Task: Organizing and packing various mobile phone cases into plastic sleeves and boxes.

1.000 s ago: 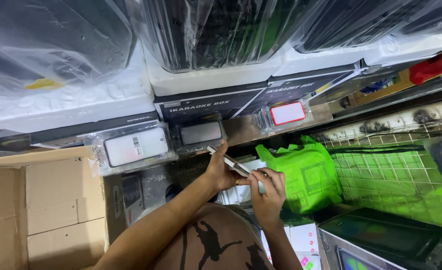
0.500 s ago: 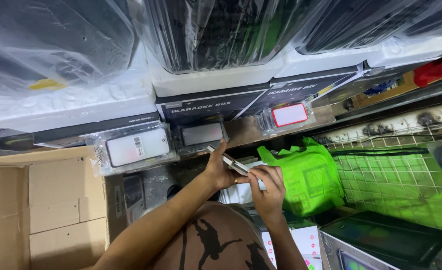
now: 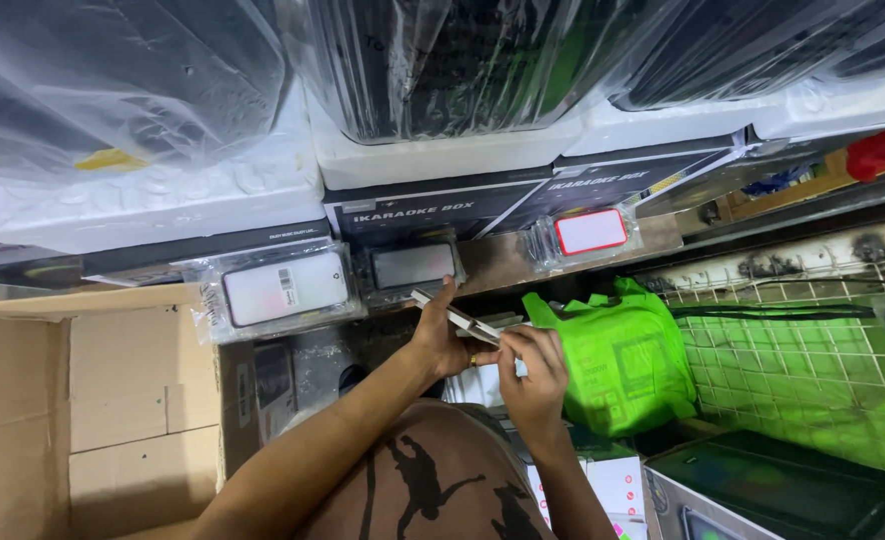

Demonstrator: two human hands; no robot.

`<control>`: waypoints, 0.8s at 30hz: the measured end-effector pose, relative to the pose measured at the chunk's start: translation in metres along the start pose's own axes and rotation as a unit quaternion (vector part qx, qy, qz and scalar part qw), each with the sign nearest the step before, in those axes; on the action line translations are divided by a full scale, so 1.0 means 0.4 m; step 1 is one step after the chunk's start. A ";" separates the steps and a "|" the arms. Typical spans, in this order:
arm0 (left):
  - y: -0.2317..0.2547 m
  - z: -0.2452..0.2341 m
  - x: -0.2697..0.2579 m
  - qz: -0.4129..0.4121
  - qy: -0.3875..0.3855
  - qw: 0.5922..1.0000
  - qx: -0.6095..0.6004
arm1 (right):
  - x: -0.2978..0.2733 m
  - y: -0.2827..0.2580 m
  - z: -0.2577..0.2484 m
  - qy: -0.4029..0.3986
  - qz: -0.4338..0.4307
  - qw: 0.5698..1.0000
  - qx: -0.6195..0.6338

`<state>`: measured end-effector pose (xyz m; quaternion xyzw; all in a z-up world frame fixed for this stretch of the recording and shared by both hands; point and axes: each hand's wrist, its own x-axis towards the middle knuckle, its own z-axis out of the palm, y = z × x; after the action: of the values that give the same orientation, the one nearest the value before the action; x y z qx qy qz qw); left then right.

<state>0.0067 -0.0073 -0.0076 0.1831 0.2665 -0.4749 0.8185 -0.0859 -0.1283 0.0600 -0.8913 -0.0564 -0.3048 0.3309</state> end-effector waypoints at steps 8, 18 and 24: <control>-0.007 0.007 0.006 0.020 0.010 1.000 -0.001 | 0.026 -0.026 -0.018 -0.001 0.009 1.000 -0.024; -0.023 0.022 0.009 0.032 0.015 0.999 0.014 | 0.012 -0.031 -0.014 0.017 0.030 0.999 -0.028; -0.039 -0.006 0.024 0.035 0.005 0.999 -0.008 | -0.003 -0.031 -0.006 0.025 0.033 0.998 -0.049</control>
<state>-0.0038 -0.0199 -0.0162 0.1877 0.2678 -0.4427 0.8349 -0.0919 -0.1201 0.0675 -0.8999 -0.0037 -0.3182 0.2981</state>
